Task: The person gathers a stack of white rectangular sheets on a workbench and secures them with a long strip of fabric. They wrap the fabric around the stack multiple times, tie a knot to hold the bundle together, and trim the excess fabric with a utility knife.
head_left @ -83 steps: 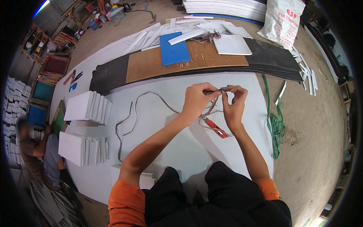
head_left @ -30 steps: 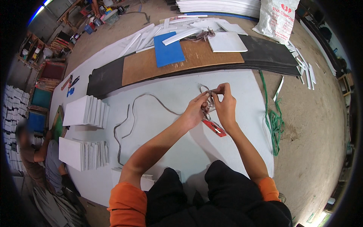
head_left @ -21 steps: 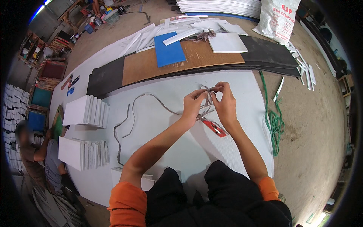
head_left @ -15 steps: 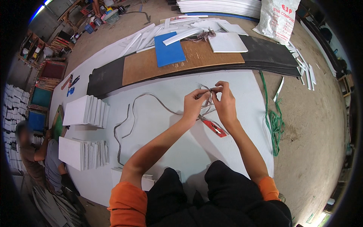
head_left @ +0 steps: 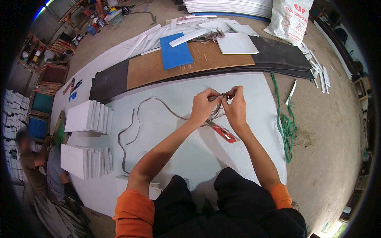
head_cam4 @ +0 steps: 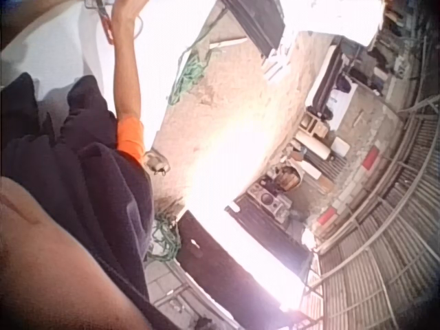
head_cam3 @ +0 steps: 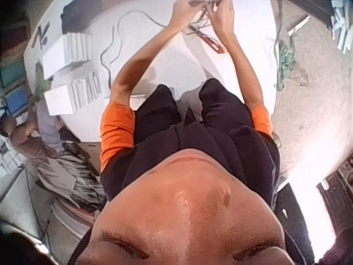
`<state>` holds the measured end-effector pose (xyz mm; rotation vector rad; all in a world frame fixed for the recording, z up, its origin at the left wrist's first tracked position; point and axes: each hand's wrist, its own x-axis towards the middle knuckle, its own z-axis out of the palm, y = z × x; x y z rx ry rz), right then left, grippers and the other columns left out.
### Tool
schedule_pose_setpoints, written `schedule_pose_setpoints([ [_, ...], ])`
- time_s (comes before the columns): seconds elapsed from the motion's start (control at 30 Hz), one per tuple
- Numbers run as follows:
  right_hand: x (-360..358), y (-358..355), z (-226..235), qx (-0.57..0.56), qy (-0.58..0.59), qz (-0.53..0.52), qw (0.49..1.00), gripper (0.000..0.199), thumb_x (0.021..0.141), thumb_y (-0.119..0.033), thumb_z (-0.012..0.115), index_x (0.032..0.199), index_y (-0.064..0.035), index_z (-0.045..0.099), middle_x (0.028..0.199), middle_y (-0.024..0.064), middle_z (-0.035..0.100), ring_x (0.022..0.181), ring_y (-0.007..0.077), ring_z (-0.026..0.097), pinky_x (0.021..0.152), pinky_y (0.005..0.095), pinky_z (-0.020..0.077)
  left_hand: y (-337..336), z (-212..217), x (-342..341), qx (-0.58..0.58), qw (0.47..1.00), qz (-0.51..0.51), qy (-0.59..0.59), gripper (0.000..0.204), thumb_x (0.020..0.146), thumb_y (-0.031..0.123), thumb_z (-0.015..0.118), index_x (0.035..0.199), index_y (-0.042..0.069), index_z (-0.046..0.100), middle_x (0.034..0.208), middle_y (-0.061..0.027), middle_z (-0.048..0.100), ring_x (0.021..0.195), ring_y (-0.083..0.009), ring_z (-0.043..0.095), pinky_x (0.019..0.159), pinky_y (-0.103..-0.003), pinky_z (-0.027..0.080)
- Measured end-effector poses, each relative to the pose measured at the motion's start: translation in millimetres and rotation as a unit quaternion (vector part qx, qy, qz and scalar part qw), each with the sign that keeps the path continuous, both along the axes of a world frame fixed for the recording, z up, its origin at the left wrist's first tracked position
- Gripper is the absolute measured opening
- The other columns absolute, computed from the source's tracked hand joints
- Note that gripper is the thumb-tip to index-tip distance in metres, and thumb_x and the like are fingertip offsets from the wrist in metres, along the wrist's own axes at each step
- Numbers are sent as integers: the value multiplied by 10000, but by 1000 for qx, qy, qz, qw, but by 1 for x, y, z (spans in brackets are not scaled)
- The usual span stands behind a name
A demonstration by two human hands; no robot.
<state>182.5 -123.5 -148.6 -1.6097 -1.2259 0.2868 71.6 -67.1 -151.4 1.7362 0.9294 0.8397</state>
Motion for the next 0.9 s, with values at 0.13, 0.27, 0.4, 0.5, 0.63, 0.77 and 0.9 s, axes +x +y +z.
schedule_pose_setpoints([
  [0.13,1,2,-3,10,53,28,998,270,729,30,572,899,9,363,796,173,460,719,329,497,639,398,418,-5,3,4,-39,999,-21,-11,153,833,116,535,865,-17,467,746,-128,618,666,-207,606,603,-290,445],
  [0.27,10,2,-8,15,-77,21,997,280,709,46,571,896,5,367,803,178,460,747,336,492,655,406,413,4,-1,-5,19,998,-52,24,143,844,104,520,864,-7,432,711,-127,600,620,-195,564,571,-312,417],
  [0.4,17,4,-12,16,-142,23,989,297,695,44,571,912,1,374,830,182,472,789,343,502,668,413,419,2,1,-8,9,998,-61,21,144,830,110,539,870,-3,459,700,-122,594,580,-185,531,556,-306,401],
  [0.5,22,-2,-6,-37,-140,65,987,265,739,-34,565,945,-10,401,865,175,501,827,342,519,663,412,427,6,-5,-11,0,998,-52,24,154,828,129,548,879,2,477,706,-106,591,611,-162,524,584,-284,403],
  [0.63,26,-6,6,-154,-118,159,968,213,838,-204,500,946,-22,484,867,172,565,829,334,548,656,410,432,12,-10,-21,-7,996,-83,36,163,836,155,550,894,14,494,738,-80,589,694,-132,529,655,-269,411],
  [0.77,28,1,-6,-239,-76,231,940,289,875,-274,437,899,-6,542,767,190,584,736,352,557,644,408,422,15,-20,-26,-20,991,-125,36,157,834,151,552,890,15,498,778,-76,585,751,-128,541,700,-273,418],
  [0.9,22,-2,-18,-196,-53,243,949,284,882,-235,447,845,33,533,632,183,516,571,263,459,566,353,392,17,-22,-32,-34,988,-151,23,155,836,151,549,886,13,499,802,-67,577,757,-126,535,721,-274,416],
])
